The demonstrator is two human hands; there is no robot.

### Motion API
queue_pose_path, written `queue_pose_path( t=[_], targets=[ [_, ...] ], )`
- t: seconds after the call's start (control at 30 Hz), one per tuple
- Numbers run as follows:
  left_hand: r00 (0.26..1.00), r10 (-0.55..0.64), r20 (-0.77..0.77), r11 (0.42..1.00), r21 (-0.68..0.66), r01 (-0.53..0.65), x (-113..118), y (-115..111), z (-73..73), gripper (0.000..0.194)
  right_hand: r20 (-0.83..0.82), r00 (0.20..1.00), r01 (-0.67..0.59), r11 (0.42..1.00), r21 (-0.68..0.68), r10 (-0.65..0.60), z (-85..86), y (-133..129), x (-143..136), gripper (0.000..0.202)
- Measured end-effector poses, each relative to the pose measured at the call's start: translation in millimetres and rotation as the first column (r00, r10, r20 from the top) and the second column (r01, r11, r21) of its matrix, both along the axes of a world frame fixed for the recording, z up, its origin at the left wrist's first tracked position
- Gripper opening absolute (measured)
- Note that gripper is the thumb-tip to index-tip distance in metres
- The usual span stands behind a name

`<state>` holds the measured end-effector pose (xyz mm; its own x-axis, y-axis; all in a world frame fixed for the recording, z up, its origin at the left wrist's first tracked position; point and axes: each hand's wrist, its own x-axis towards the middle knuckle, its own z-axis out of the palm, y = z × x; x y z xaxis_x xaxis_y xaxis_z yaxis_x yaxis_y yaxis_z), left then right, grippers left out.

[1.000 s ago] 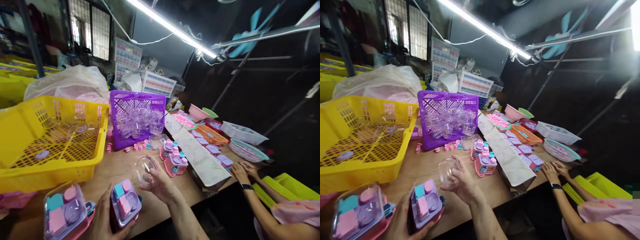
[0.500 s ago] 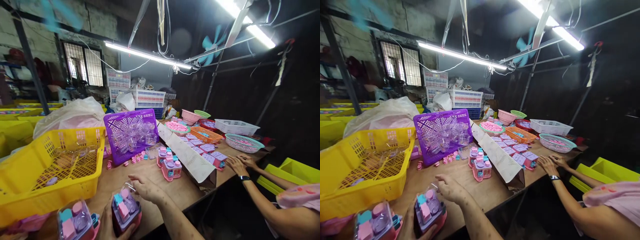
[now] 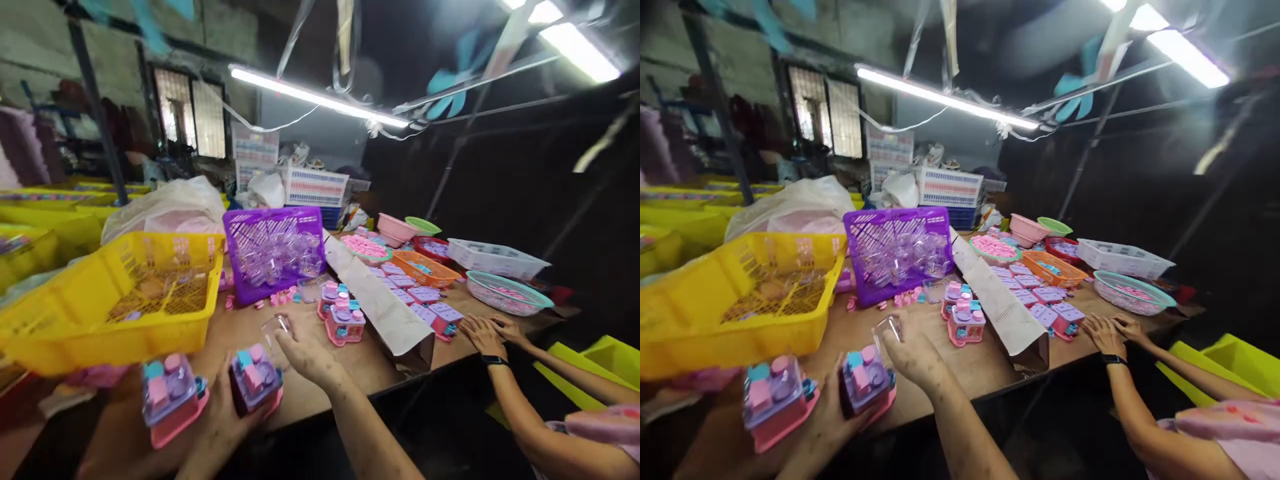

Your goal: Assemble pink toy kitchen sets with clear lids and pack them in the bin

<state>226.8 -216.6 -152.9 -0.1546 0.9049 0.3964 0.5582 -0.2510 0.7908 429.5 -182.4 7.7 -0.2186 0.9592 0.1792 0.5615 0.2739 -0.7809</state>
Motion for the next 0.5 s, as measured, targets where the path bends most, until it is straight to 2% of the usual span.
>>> queue_pose_path(
  t=[0.07,0.13,0.23,0.4,0.5],
  targets=[
    [0.997,-0.068,0.028,0.997,-0.047,0.069,-0.1,-1.8,3.4,0.110,0.073,0.997,-0.041,0.999,0.011,0.040,-1.9,-1.0,-14.5,0.044],
    [0.988,-0.142,0.061,0.989,-0.026,0.144,-1.4,-3.1,7.8,0.109,0.133,0.988,-0.076,0.997,0.014,0.073,-5.9,-1.1,-30.5,0.055],
    [0.986,-0.155,0.065,0.988,0.003,0.155,-2.1,-5.1,13.3,0.115,0.201,0.975,-0.105,0.994,0.034,0.096,-7.5,-2.1,-45.1,0.061],
    [0.980,-0.196,0.028,0.980,-0.031,0.197,-3.4,-7.4,17.2,0.118,0.323,0.946,-0.101,0.963,0.249,0.015,9.6,-3.5,-44.1,0.056],
    [0.977,-0.213,0.022,0.977,-0.023,0.213,-6.7,-6.8,15.6,0.125,0.406,0.913,-0.170,0.944,0.283,0.042,14.3,-3.9,-47.6,0.060]
  ],
)
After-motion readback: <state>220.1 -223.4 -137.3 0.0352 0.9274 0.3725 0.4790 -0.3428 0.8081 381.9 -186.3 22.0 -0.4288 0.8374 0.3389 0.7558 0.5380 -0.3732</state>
